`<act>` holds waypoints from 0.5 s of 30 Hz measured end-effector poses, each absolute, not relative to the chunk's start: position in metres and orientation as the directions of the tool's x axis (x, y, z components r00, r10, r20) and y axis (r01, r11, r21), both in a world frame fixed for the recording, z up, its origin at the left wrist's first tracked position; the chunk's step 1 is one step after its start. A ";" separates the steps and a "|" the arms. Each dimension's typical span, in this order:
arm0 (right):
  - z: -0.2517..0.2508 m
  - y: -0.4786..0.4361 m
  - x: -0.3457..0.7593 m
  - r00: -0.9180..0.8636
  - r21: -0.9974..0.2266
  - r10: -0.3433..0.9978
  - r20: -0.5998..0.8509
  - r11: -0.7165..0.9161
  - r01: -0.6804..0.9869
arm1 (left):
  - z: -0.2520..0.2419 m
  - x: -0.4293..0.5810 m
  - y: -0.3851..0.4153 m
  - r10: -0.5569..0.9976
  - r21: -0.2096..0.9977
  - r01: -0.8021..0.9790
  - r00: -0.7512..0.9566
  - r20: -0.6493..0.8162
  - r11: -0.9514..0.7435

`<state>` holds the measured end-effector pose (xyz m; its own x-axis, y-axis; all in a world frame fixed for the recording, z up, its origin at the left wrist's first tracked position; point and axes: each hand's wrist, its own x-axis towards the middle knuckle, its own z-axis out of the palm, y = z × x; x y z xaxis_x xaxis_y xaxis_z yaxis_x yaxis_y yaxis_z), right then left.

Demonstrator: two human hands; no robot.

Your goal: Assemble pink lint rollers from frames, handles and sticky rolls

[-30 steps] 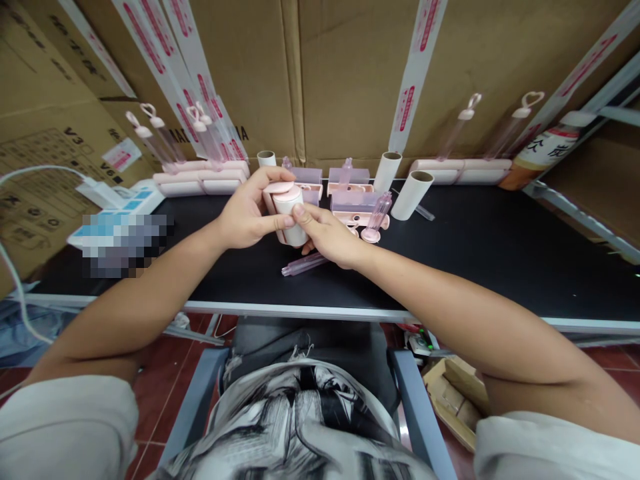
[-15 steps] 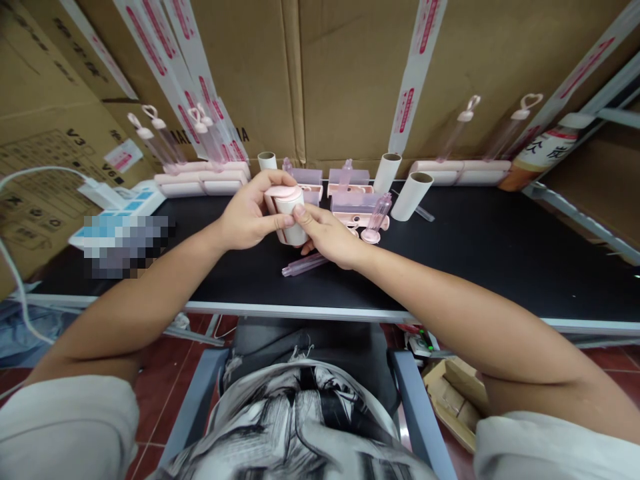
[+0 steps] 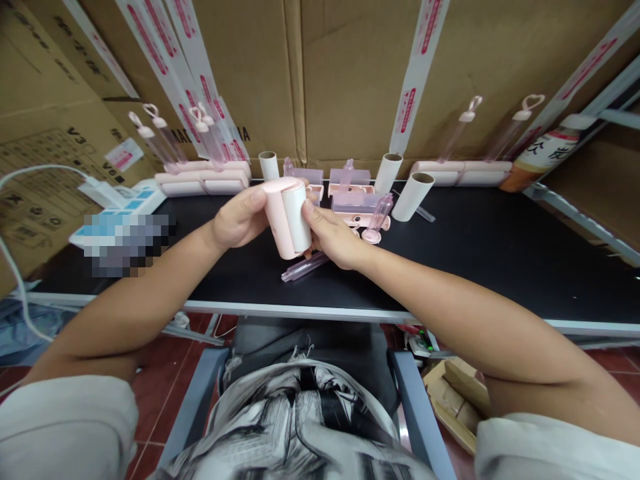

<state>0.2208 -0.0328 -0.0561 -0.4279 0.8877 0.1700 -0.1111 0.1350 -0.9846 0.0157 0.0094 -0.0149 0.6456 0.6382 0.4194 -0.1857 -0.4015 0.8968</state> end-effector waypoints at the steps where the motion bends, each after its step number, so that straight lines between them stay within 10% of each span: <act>1: -0.057 -0.033 0.221 -0.443 -0.985 0.882 0.161 0.117 -0.124 | -0.015 0.016 0.008 0.630 0.908 -0.163 0.672 0.389 -0.386; 15: -0.059 -0.034 0.218 -0.299 -0.943 0.900 0.316 0.262 -0.207 | -0.015 0.012 0.024 0.786 0.842 -0.058 0.329 0.523 -0.536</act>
<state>0.2175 -0.0344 -0.0594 -0.2988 0.9005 0.3160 -0.2066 0.2623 -0.9426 0.0122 0.0241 -0.0149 0.3287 0.7862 0.5233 -0.0584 -0.5361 0.8421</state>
